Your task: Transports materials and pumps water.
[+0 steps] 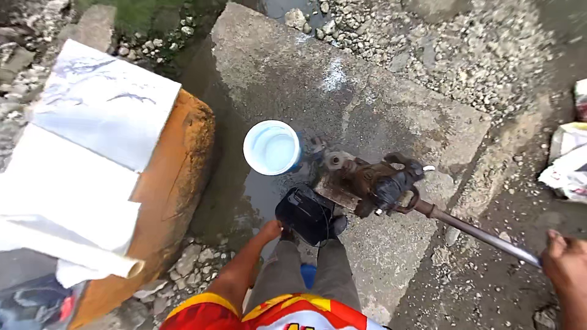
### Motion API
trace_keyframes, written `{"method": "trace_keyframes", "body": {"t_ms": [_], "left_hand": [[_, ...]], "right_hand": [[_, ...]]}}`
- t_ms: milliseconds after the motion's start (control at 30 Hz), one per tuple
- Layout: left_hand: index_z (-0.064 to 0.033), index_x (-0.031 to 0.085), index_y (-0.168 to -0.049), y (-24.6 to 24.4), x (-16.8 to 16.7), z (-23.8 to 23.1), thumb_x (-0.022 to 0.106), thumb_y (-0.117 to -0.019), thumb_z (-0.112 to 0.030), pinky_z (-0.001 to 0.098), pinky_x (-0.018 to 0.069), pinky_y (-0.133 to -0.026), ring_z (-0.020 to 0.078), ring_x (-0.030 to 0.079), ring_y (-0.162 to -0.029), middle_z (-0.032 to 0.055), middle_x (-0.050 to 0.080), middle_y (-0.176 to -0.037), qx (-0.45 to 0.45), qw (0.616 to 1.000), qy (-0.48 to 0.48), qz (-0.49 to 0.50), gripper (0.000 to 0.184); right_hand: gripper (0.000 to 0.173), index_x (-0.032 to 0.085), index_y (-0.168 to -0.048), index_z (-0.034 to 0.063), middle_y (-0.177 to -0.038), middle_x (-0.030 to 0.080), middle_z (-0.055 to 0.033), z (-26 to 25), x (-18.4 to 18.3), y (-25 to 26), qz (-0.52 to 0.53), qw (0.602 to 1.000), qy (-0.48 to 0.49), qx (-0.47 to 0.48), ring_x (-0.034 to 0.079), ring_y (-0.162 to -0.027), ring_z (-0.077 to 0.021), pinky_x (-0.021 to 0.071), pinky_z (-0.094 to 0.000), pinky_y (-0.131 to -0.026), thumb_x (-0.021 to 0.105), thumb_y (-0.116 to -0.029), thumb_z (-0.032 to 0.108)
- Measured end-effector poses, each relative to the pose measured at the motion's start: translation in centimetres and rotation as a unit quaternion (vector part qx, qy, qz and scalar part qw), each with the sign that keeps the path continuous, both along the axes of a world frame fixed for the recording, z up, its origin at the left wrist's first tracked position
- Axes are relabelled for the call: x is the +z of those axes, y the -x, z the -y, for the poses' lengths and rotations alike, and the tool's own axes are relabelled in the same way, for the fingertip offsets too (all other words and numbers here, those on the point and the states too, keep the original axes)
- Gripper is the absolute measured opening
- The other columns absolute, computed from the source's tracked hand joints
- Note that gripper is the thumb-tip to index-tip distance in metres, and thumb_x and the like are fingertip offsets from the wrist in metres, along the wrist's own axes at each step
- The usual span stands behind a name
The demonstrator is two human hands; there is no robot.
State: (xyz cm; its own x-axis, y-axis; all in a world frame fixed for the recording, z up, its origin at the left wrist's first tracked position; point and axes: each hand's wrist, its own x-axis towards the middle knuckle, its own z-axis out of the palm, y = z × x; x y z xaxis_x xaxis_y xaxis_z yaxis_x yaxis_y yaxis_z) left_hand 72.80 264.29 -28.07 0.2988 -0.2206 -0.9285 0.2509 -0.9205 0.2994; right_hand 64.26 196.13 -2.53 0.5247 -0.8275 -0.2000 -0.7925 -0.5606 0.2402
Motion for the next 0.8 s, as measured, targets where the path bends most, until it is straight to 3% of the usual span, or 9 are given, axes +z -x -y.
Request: {"method": "trace_keyframes", "body": {"t_ms": [100,267,500,633,733,800], "left_hand": [[0.0061,0.060,-0.135,0.0,0.0,2.6,0.052,-0.1089,-0.023,0.0584,0.0420,-0.112,0.0432,0.059,-0.129,0.0296,0.062,-0.133,0.023,0.999,-0.036,-0.010,0.040],[0.0055,0.058,-0.136,-0.3,0.0,9.5,0.051,-0.1096,-0.021,0.0524,0.0493,-0.106,0.0389,0.065,-0.118,0.0281,0.064,-0.131,0.121,0.992,-0.026,-0.019,0.038],[0.0096,0.062,-0.127,0.8,-0.5,15.0,0.060,-0.1047,-0.014,0.0507,0.0528,-0.100,0.0360,0.069,-0.106,0.0275,0.069,-0.116,0.149,0.988,0.016,0.021,0.033],[0.0079,0.062,-0.130,2.2,-0.6,13.3,0.060,-0.1049,-0.018,0.0516,0.0526,-0.100,0.0359,0.070,-0.106,0.0261,0.070,-0.115,0.122,0.992,0.018,0.037,0.036],[0.0054,0.063,-0.131,2.2,-0.6,11.1,0.056,-0.1070,-0.019,0.0520,0.0513,-0.103,0.0370,0.069,-0.111,0.0260,0.069,-0.122,0.086,0.995,0.025,0.038,0.035],[0.0040,0.062,-0.133,2.2,-0.6,9.4,0.055,-0.1078,-0.020,0.0511,0.0509,-0.104,0.0359,0.068,-0.114,0.0252,0.068,-0.126,0.083,0.996,0.019,0.036,0.035]], "right_hand": [[0.068,0.054,-0.143,0.0051,-0.116,0.065,-0.0396,3.0,-1.7,-3.2,0.033,0.998,-0.040,0.029,0.061,-0.112,-0.0614,0.0437,-0.0771,-0.090,0.030,-0.1081,0.058],[0.057,0.057,-0.142,0.0037,-0.113,0.068,-0.0368,5.5,-7.6,-3.8,0.062,0.989,-0.126,0.046,0.063,-0.110,-0.0586,0.0444,-0.0747,-0.092,0.032,-0.1114,0.045],[0.051,0.061,-0.137,0.0025,-0.102,0.072,-0.0277,7.0,-21.8,-2.4,0.152,0.946,-0.284,0.035,0.070,-0.099,-0.0475,0.0490,-0.0666,-0.093,0.032,-0.1114,0.036],[0.057,0.059,-0.141,0.0054,-0.111,0.072,-0.0255,3.7,-29.1,-1.4,0.087,0.921,-0.379,0.006,0.068,-0.108,-0.0440,0.0454,-0.0628,-0.102,0.024,-0.1132,0.040],[0.058,0.058,-0.142,0.0022,-0.112,0.071,-0.0282,0.0,-29.6,1.7,0.082,0.909,-0.403,-0.069,0.067,-0.107,-0.0459,0.0461,-0.0631,-0.100,0.026,-0.1135,0.042],[0.060,0.058,-0.140,-0.0003,-0.117,0.068,-0.0315,-1.8,-27.1,4.2,0.079,0.917,-0.376,-0.107,0.066,-0.110,-0.0486,0.0462,-0.0655,-0.099,0.027,-0.1132,0.044]]}}
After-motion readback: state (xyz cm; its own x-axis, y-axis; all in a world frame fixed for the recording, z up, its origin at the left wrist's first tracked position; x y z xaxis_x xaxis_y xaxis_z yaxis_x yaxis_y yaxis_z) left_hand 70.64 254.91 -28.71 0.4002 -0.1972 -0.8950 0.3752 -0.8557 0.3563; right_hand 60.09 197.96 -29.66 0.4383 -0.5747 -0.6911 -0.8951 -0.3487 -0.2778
